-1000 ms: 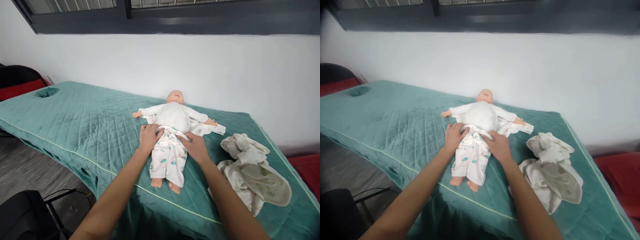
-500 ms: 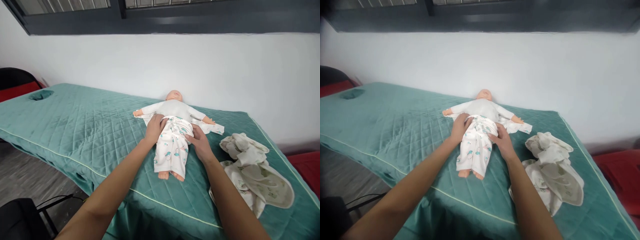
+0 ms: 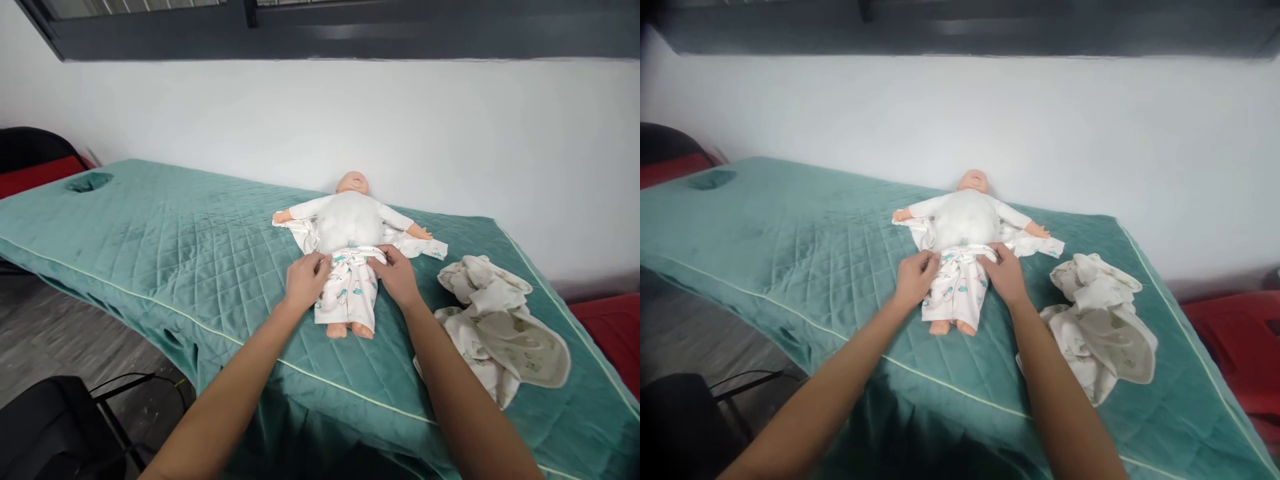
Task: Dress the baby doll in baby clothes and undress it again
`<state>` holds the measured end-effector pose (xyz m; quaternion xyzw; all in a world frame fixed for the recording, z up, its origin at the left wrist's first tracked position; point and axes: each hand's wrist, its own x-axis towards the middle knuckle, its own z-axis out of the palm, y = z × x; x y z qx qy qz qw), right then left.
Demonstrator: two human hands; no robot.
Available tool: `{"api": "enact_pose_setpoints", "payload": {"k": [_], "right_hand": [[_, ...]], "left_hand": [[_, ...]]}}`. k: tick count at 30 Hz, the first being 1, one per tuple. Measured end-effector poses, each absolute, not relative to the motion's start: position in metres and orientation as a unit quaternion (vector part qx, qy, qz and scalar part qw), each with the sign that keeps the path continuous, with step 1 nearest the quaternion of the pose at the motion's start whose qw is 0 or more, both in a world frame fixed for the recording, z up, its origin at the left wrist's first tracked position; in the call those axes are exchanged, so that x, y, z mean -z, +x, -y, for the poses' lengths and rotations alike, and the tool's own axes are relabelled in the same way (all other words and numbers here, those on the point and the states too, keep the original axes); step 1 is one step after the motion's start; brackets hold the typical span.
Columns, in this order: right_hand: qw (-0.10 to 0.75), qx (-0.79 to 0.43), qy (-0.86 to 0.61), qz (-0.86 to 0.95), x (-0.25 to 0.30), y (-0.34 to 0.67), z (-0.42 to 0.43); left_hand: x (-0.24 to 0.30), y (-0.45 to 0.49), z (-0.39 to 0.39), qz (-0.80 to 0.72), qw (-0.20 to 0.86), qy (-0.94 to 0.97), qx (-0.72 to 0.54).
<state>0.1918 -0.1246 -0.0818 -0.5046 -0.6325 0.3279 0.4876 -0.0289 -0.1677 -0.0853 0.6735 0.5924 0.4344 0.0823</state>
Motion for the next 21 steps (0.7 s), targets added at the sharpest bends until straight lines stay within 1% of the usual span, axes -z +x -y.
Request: {"api": "enact_pose_setpoints", "payload": {"k": [5,12,21], "right_hand": [[0.476,-0.28,-0.535,0.638,0.073,0.182,0.16],[0.433,-0.267,-0.55,0.662,0.079,0.177,0.219],[0.418,-0.24,-0.566,0.669,0.078,0.171,0.215]], "left_hand": [[0.088,-0.028,0.182,-0.605,0.068,0.672,-0.423],[0.09,-0.029,0.173,-0.582,0.08,0.68,-0.44],[0.095,-0.031,0.169,-0.572,0.08,0.681,-0.451]]}}
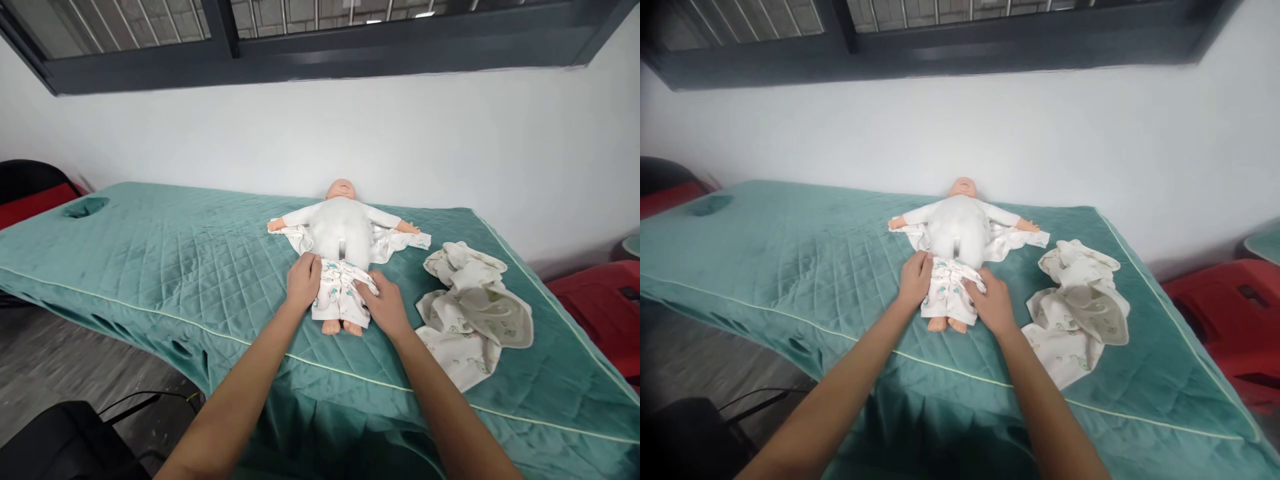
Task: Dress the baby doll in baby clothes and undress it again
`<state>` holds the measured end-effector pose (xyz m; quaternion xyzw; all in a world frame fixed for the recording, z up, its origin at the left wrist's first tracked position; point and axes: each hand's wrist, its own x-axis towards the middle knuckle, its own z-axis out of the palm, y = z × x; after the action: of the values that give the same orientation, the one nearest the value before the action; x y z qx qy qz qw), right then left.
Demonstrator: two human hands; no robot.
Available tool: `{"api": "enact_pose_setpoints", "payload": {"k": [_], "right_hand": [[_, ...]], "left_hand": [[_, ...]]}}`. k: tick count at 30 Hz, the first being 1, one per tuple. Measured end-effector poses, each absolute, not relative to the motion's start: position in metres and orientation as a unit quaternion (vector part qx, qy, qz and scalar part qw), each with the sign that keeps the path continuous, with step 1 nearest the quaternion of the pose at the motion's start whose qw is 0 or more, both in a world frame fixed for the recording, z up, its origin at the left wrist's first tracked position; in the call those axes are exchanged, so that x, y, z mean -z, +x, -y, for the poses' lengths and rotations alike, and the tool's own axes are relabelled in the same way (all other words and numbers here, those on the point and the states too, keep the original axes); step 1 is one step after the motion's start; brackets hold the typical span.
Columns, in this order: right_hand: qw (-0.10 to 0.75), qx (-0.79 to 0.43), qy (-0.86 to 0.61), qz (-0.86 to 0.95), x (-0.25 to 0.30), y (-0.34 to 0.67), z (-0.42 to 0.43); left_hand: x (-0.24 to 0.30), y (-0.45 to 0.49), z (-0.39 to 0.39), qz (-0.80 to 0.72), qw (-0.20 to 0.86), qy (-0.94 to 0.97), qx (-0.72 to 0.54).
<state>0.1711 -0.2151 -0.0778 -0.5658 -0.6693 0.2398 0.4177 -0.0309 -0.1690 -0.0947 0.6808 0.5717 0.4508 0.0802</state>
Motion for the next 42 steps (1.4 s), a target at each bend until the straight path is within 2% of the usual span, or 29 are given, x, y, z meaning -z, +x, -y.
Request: {"api": "enact_pose_setpoints", "payload": {"k": [9,15,21,26,33,38,42], "right_hand": [[0.43,-0.184,-0.553,0.69,0.086,0.172,0.208],[0.437,-0.206,-0.559,0.674,0.086,0.175,0.203],[0.449,-0.262,-0.547,0.656,0.081,0.172,0.217],[0.368,-0.297,-0.515,0.715,0.076,0.175,0.255],[0.307,-0.128,-0.567,0.753,0.053,0.16,0.283],[0.277,-0.173,-0.588,0.74,0.021,0.149,0.3],[0.265,-0.276,-0.544,0.747,0.0,0.148,0.319]], "left_hand": [[0.087,-0.031,0.173,-0.568,0.138,0.666,-0.463],[0.096,-0.046,0.224,-0.479,0.21,0.725,-0.447],[0.11,-0.044,0.269,-0.451,0.142,0.771,-0.427],[0.103,-0.047,0.259,-0.464,0.098,0.79,-0.389],[0.082,-0.07,0.256,-0.475,0.128,0.814,-0.31],[0.057,-0.09,0.275,-0.475,0.177,0.816,-0.277],[0.03,-0.105,0.29,-0.434,0.248,0.83,-0.249]]}}
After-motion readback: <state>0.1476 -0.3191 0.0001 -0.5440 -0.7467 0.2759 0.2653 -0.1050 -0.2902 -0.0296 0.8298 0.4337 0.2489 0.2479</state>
